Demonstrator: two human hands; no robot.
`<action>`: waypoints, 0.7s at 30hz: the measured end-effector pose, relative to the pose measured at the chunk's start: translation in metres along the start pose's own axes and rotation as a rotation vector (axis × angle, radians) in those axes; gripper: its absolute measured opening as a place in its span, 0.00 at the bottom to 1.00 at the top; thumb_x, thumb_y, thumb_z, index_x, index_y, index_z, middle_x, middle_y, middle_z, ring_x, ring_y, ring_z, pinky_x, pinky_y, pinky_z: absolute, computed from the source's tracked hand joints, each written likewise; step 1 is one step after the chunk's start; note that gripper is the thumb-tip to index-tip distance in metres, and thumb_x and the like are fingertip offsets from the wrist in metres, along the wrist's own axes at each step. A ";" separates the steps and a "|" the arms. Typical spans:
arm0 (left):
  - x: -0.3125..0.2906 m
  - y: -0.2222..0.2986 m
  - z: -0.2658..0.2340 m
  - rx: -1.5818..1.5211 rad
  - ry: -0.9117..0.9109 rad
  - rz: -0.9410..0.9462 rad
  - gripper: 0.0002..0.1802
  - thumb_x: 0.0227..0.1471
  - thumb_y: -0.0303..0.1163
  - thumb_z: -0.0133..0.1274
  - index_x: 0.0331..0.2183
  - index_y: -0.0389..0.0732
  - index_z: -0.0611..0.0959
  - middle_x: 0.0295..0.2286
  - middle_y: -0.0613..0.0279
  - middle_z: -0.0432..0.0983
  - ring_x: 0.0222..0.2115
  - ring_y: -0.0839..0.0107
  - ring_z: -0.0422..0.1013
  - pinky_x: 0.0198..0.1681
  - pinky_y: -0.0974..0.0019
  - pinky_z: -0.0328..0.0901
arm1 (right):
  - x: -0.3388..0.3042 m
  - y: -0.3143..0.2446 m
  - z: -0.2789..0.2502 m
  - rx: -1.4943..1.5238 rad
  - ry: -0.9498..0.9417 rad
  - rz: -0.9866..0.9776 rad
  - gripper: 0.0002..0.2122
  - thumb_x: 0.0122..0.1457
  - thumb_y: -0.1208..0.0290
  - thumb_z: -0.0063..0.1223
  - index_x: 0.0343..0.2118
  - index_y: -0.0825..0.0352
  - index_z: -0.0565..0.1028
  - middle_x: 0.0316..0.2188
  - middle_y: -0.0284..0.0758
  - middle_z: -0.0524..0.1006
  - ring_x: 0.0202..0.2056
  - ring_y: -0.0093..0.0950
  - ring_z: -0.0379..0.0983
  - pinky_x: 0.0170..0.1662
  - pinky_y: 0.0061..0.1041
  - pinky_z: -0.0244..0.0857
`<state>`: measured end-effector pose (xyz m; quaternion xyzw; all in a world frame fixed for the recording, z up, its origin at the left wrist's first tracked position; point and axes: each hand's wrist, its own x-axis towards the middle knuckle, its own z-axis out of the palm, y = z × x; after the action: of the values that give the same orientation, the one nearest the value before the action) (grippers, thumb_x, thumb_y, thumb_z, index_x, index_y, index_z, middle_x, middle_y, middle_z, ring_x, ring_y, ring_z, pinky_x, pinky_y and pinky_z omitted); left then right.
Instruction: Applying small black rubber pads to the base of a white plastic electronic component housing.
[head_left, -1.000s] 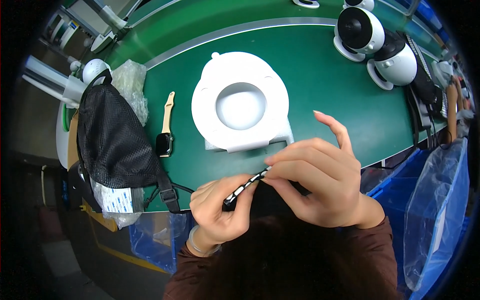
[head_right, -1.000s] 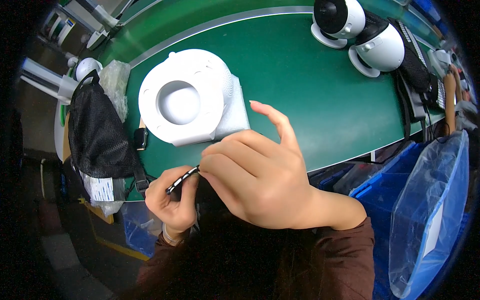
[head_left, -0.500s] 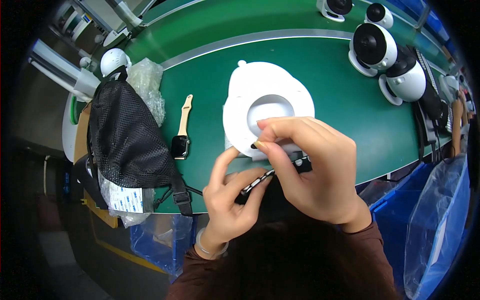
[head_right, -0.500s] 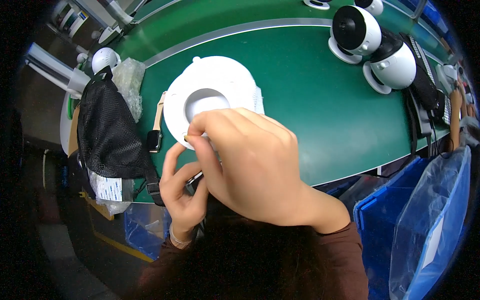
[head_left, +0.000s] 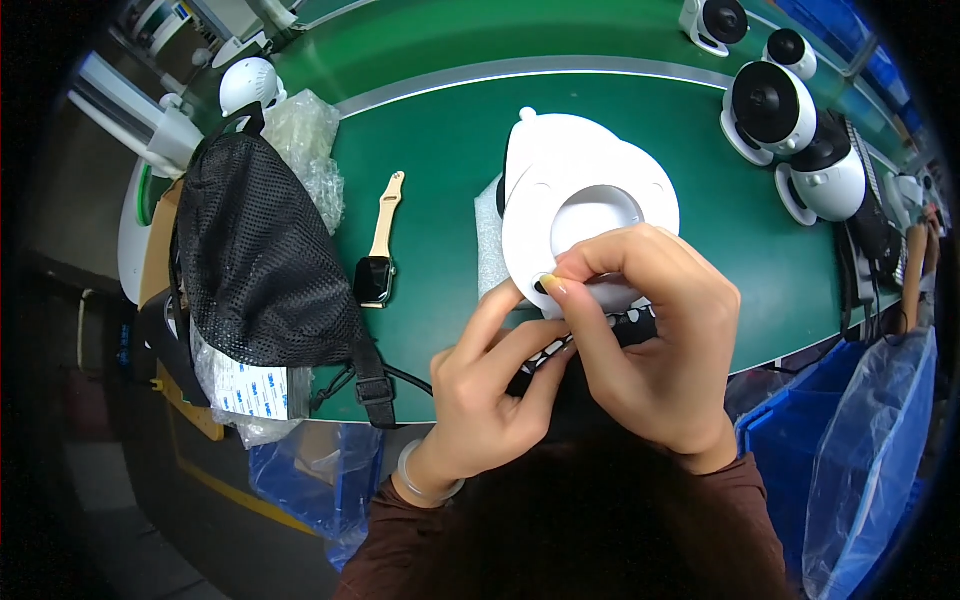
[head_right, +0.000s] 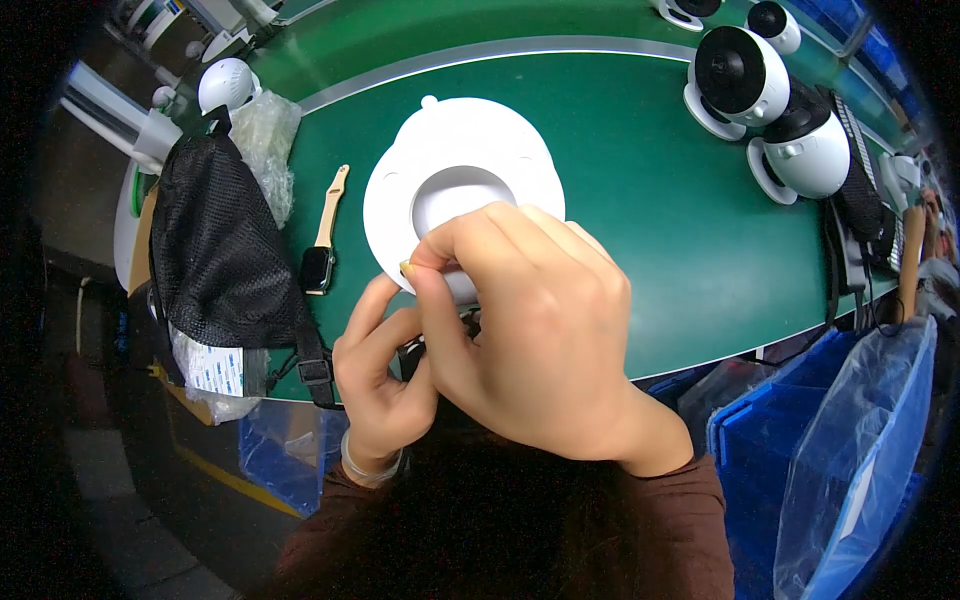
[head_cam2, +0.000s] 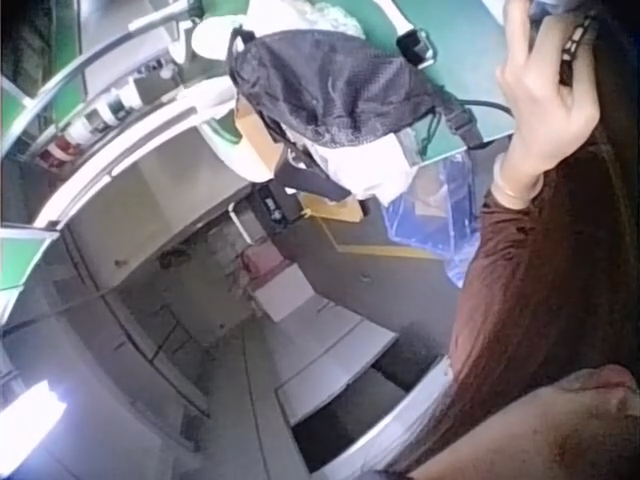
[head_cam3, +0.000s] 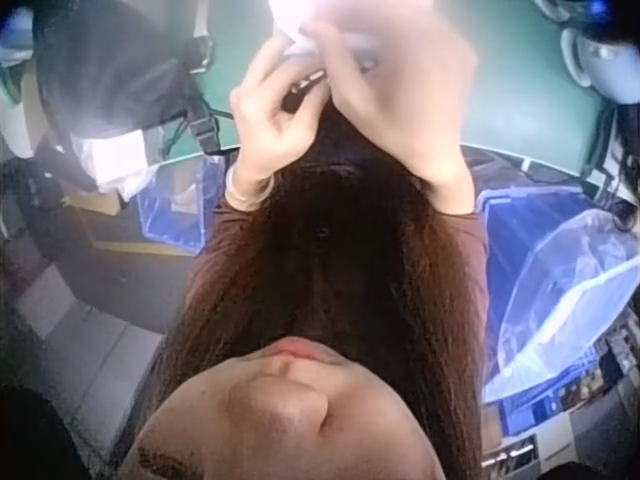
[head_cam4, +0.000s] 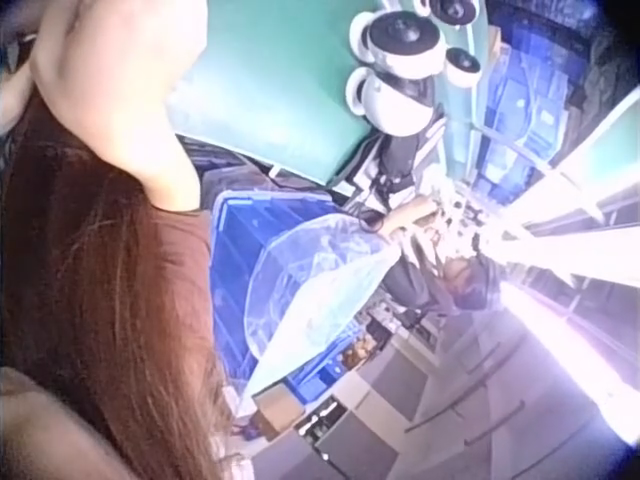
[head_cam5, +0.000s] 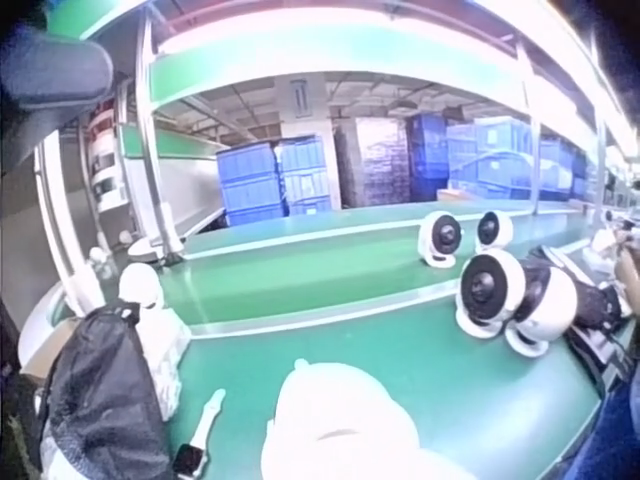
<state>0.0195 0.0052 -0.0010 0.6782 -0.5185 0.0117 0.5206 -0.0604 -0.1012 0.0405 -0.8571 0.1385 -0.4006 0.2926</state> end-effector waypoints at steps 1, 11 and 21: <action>0.000 -0.001 0.000 -0.003 0.000 0.000 0.11 0.31 0.20 0.55 0.25 0.38 0.78 0.36 0.52 0.69 0.19 0.67 0.71 0.21 0.72 0.64 | 0.000 0.000 0.000 -0.003 0.000 0.000 0.04 0.38 0.83 0.53 0.19 0.69 0.71 0.17 0.33 0.71 0.19 0.25 0.66 0.24 0.18 0.58; -0.003 0.003 -0.004 0.003 -0.015 0.007 0.13 0.31 0.20 0.55 0.27 0.37 0.78 0.36 0.54 0.69 0.17 0.69 0.70 0.19 0.73 0.63 | -0.003 -0.003 0.005 -0.082 0.017 -0.031 0.05 0.38 0.80 0.53 0.20 0.66 0.69 0.16 0.31 0.69 0.19 0.26 0.65 0.22 0.20 0.55; -0.020 0.012 -0.024 -0.127 0.044 -0.143 0.11 0.28 0.15 0.52 0.23 0.33 0.79 0.35 0.45 0.71 0.21 0.70 0.72 0.26 0.75 0.64 | -0.015 0.005 -0.032 0.088 -0.104 -0.055 0.10 0.40 0.80 0.53 0.28 0.73 0.72 0.27 0.40 0.73 0.30 0.27 0.70 0.34 0.20 0.63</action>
<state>0.0149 0.0373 0.0073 0.6786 -0.4571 -0.0435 0.5732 -0.0950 -0.1102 0.0448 -0.8665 0.0816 -0.3693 0.3257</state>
